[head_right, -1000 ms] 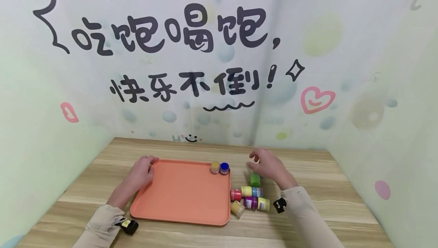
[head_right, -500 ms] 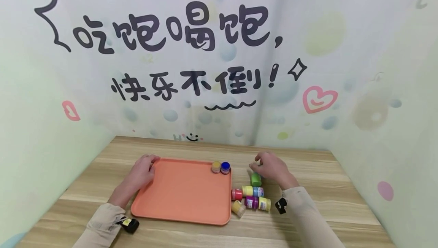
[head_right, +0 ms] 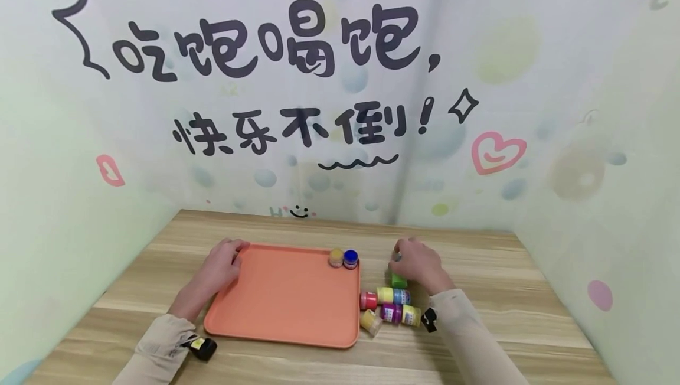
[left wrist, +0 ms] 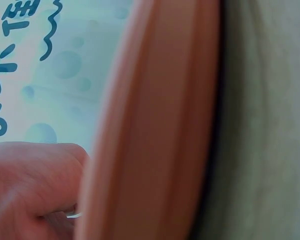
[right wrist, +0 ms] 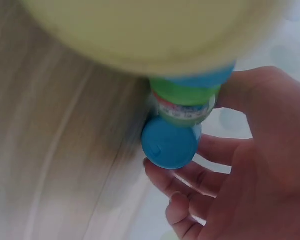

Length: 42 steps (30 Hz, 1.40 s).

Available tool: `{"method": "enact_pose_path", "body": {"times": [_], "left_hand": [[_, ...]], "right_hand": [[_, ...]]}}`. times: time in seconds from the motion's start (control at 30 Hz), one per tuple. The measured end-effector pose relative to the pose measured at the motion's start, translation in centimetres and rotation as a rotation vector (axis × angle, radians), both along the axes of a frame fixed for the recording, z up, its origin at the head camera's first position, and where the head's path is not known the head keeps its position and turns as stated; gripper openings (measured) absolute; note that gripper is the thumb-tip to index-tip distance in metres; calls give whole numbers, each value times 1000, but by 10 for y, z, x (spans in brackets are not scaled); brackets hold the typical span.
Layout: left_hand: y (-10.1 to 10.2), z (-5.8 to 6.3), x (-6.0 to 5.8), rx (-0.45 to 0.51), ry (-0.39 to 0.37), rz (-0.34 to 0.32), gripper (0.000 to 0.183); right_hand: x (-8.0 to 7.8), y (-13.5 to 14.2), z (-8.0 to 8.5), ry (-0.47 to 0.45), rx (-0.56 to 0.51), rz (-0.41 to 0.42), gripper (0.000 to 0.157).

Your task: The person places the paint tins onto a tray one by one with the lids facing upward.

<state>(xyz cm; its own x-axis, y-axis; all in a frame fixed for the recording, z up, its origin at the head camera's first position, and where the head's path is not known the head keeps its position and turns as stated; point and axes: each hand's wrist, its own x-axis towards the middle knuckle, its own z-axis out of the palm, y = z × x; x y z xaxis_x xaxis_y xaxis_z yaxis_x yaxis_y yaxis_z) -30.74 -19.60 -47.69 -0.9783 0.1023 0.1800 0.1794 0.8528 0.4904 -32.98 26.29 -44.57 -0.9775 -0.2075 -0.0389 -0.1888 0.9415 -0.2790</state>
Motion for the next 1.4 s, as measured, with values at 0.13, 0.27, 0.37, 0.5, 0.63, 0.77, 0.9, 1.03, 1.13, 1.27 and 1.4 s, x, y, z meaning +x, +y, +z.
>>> {"method": "enact_pose_path", "body": {"times": [0.13, 0.27, 0.37, 0.5, 0.63, 0.77, 0.9, 1.03, 1.13, 1.27, 1.4], "left_hand": [[-1, -2, -1, -3, 5, -3, 36], [0, -1, -1, 8, 0, -6, 37], [1, 0, 0, 13, 3, -10, 37], [0, 1, 1, 14, 6, -12, 37], [0, 1, 1, 17, 0, -12, 38], [0, 0, 1, 16, -4, -11, 38], [0, 0, 1, 14, 0, -8, 38], [0, 0, 1, 14, 6, -9, 37], [0, 0, 0, 17, 1, -4, 37], [-1, -1, 0, 19, 3, -4, 37], [-1, -2, 0, 15, 19, -16, 36]], "right_hand": [[2, -3, 0, -8, 17, -23, 43], [3, -4, -1, 5, 41, -67, 45], [4, -4, -2, 13, 51, -97, 48], [4, -4, -3, 16, 31, -113, 46], [4, -5, -3, 24, 0, -89, 46], [3, -7, -3, 22, -18, -77, 47], [4, -7, -3, 24, -45, -75, 47], [6, -6, -1, 41, -104, -62, 42], [7, -5, 1, 56, -137, -38, 37], [8, -6, 3, 83, -140, 0, 28], [7, -7, 3, 106, -147, 26, 22]]}}
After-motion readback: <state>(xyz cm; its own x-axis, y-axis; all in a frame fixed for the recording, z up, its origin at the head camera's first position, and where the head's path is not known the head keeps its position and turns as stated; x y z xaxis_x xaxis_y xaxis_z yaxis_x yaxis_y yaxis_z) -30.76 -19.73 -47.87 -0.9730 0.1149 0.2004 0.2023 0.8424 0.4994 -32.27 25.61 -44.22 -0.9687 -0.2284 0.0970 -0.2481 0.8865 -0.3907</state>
